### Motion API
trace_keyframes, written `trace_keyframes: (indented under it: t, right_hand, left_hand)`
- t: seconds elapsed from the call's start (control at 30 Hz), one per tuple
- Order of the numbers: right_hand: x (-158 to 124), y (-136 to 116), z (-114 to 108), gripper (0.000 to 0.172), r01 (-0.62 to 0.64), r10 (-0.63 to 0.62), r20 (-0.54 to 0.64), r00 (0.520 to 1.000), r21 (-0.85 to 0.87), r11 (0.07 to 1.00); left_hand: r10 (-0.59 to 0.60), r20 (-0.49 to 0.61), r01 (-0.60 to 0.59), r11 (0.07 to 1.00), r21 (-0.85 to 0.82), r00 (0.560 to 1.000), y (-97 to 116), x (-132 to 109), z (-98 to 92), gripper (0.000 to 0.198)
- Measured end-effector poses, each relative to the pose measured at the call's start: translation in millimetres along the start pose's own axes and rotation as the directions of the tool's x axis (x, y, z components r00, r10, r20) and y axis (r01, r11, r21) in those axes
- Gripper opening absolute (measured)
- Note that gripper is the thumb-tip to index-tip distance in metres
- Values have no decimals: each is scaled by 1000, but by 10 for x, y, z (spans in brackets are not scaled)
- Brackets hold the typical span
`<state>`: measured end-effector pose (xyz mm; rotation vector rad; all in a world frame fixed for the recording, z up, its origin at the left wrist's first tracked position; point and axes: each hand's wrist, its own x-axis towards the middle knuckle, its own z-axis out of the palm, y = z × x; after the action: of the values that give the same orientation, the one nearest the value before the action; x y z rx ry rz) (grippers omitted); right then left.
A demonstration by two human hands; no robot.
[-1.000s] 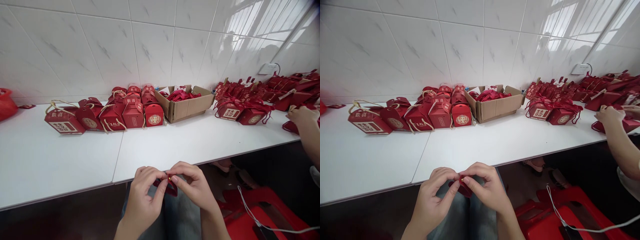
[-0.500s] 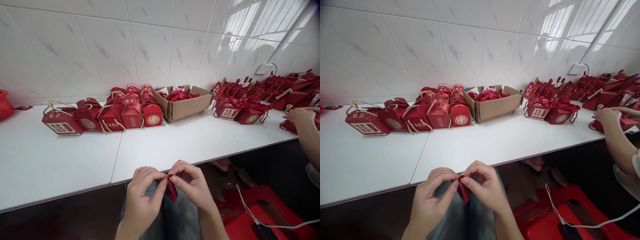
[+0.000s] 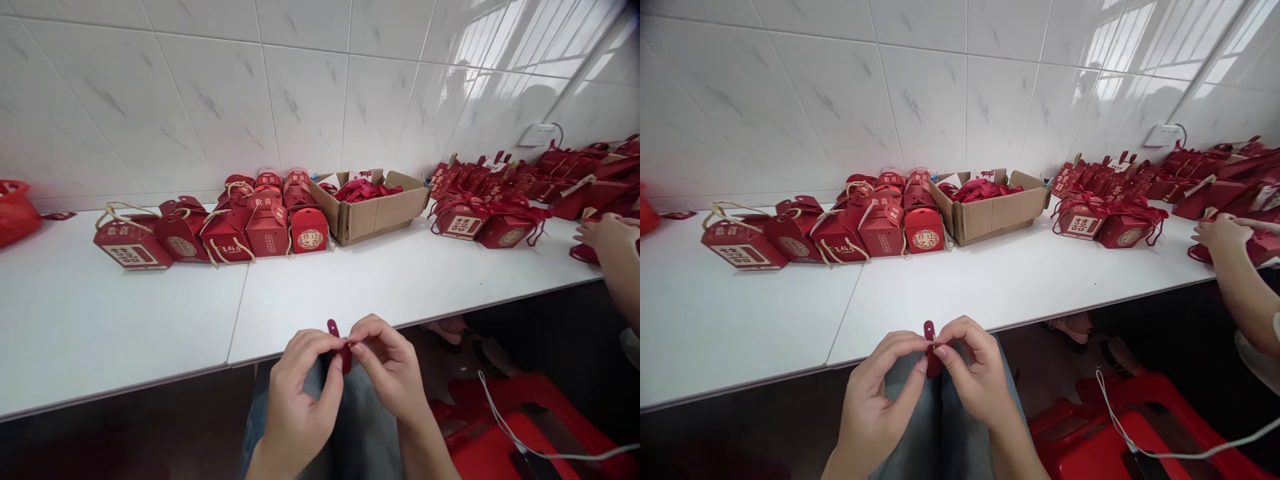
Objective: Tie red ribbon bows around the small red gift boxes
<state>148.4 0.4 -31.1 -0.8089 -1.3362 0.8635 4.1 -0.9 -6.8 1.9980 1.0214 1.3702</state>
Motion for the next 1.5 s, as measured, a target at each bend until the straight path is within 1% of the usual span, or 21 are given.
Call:
trace_keyframes:
  t: [0.13,0.3,0.37,0.5,0.6,0.7,0.77,0.83,0.9,0.97,1.03,1.1,1.13,1.2,1.23,1.27,1.33,1.37,1.4,1.43,1.5]
  right_hand:
    - [4,31,40,6,55,-58,-60,996,-65,996]
    - [-9,63,86,9,92,-98,-125,987,-58,994]
    - [-20,84,93,14,116,-123,-142,982,-57,992]
    - [-13,127,118,28,205,-213,-166,963,-63,977]
    - [13,161,168,34,245,-254,-168,953,-70,967]
    - [47,214,207,33,266,-277,-174,945,-82,960]
    - [117,244,177,28,249,-269,-192,944,-120,961]
    - [284,233,74,22,218,-269,-248,931,-215,952]
    - [585,154,-95,13,203,-327,-314,891,-368,907]
    - [1018,22,-293,5,257,-463,-293,837,-536,804]
    - [1532,-102,-479,6,340,-595,-245,766,-632,697]
    - [2049,-145,-633,10,379,-637,-183,749,-670,639]
    - [2282,-124,-696,11,382,-637,-142,757,-695,609]
    - [2654,-1,-801,10,345,-604,-79,793,-759,552]
    - [2784,90,-844,8,313,-577,-67,814,-785,534]
    - [2875,190,-882,8,274,-528,-57,847,-805,527]
    - [2947,383,-941,12,188,-418,-59,907,-831,524]
    - [2937,464,-962,14,138,-362,-70,930,-844,518]
    - [2903,532,-977,18,93,-323,-93,942,-852,515]
    - [2852,588,-987,22,59,-309,-121,943,-855,515]
    - [2708,683,-993,33,29,-349,-185,919,-849,527]
  left_hand:
    - [-15,-11,15,1000,-27,1000,-2,11,25,16]
    - [-18,-64,15,999,-46,998,-25,12,67,15]
    - [-22,-75,16,997,-81,997,-36,4,77,16]
    - [-12,-86,0,989,-148,996,-67,4,84,20]
    - [-17,-89,2,986,-169,996,-100,22,98,21]
    - [-20,-82,5,983,-181,996,-170,48,103,23]
    - [11,-89,-23,991,-134,996,-257,67,62,28]
    - [40,-142,-45,998,-34,989,-381,82,-33,31]
    - [46,-244,-26,996,84,969,-522,91,-159,31]
    - [46,-338,18,983,184,940,-647,94,-271,28]
    - [24,-391,72,971,230,920,-733,91,-331,26]
    - [-35,-397,126,970,206,917,-777,85,-333,28]
    - [-68,-389,148,973,180,919,-788,80,-320,31]
    - [-114,-367,171,977,126,923,-802,71,-289,35]
    - [-126,-361,174,979,104,924,-808,67,-276,37]
    - [-132,-361,175,981,88,923,-814,63,-268,38]
    - [-137,-356,172,982,70,925,-824,55,-265,40]
    - [-136,-349,169,983,65,927,-827,50,-271,40]
    - [-135,-340,165,984,60,931,-828,42,-281,39]
    - [-133,-332,160,986,53,934,-829,34,-298,38]
    - [-134,-329,153,988,35,935,-835,20,-359,35]
